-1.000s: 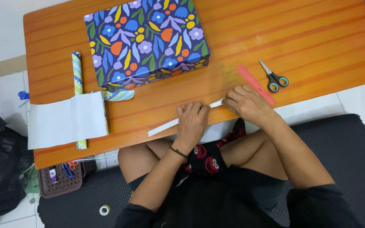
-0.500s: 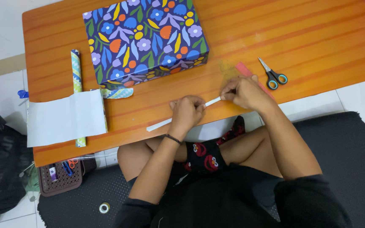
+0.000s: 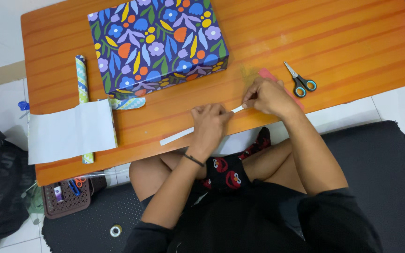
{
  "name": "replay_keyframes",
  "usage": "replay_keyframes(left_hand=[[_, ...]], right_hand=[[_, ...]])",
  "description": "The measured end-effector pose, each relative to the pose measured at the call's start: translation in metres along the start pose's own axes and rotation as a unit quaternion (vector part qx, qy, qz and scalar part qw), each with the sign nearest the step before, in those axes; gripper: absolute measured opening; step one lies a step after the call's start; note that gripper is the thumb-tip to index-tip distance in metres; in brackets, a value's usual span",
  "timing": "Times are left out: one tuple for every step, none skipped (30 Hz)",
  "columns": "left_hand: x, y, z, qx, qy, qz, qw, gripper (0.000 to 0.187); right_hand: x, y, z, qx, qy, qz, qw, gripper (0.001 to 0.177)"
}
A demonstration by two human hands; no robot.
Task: The person folds a long strip of white paper repeatedly on a wooden table, creating a narrow, accordion-style folded piece. The person smooths the folds and adjusts the paper throughout the process.
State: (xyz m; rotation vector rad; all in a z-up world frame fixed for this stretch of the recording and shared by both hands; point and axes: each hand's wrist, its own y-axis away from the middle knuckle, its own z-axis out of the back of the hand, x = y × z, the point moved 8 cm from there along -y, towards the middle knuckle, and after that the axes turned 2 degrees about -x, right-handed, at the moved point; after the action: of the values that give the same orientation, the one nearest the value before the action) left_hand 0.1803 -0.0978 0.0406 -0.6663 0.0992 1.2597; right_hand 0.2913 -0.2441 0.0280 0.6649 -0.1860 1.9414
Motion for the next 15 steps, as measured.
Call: replay_keyframes(left_hand=[[-0.007, 0.004, 0.002, -0.014, -0.028, -0.029, 0.999, 0.028], [-0.014, 0.009, 0.003, -0.027, -0.056, -0.058, 0.996, 0.030], [-0.017, 0.012, 0.002, -0.028, -0.079, -0.066, 0.994, 0.033], [-0.020, 0.016, 0.000, -0.030, -0.102, -0.074, 0.992, 0.036], [-0.022, 0.020, -0.002, -0.031, -0.125, -0.081, 0.988, 0.039], [-0.022, 0.023, -0.004, -0.028, -0.136, -0.075, 0.987, 0.040], [-0.021, 0.025, -0.007, -0.025, -0.147, -0.068, 0.986, 0.040], [-0.021, 0.027, -0.010, -0.023, -0.159, -0.063, 0.985, 0.041], [-0.019, 0.028, -0.013, -0.009, -0.150, -0.054, 0.987, 0.039], [-0.017, 0.028, -0.018, 0.004, -0.141, -0.046, 0.989, 0.037], [-0.015, 0.029, -0.022, 0.018, -0.132, -0.039, 0.990, 0.036], [-0.015, 0.029, -0.022, 0.014, -0.119, -0.042, 0.992, 0.040], [-0.013, 0.029, -0.022, 0.010, -0.106, -0.045, 0.993, 0.044], [-0.011, 0.031, -0.022, 0.008, -0.093, -0.046, 0.995, 0.049], [-0.009, 0.031, -0.023, 0.011, -0.086, -0.055, 0.995, 0.051]], right_hand=[[0.000, 0.001, 0.000, -0.001, 0.004, -0.008, 1.000, 0.014], [0.001, 0.003, 0.001, -0.010, 0.008, -0.008, 1.000, 0.013], [0.002, 0.005, 0.002, -0.019, 0.011, -0.008, 1.000, 0.012], [0.002, 0.009, 0.000, -0.027, 0.015, -0.009, 0.999, 0.011], [0.013, 0.017, 0.008, -0.119, 0.052, 0.047, 0.990, 0.014], [0.027, 0.031, 0.010, -0.208, 0.090, 0.103, 0.968, 0.019], [0.041, 0.051, 0.010, -0.295, 0.127, 0.158, 0.934, 0.025], [0.053, 0.066, -0.001, -0.324, 0.121, 0.197, 0.917, 0.026], [0.063, 0.083, -0.012, -0.353, 0.116, 0.235, 0.898, 0.027], [0.070, 0.096, -0.025, -0.349, 0.105, 0.258, 0.894, 0.036], [0.077, 0.108, -0.037, -0.346, 0.095, 0.282, 0.890, 0.044], [0.076, 0.110, -0.046, -0.327, 0.102, 0.262, 0.902, 0.049], [0.074, 0.111, -0.053, -0.308, 0.109, 0.241, 0.914, 0.054], [0.070, 0.110, -0.058, -0.286, 0.114, 0.219, 0.926, 0.059], [0.066, 0.109, -0.058, -0.289, 0.127, 0.208, 0.926, 0.060]])
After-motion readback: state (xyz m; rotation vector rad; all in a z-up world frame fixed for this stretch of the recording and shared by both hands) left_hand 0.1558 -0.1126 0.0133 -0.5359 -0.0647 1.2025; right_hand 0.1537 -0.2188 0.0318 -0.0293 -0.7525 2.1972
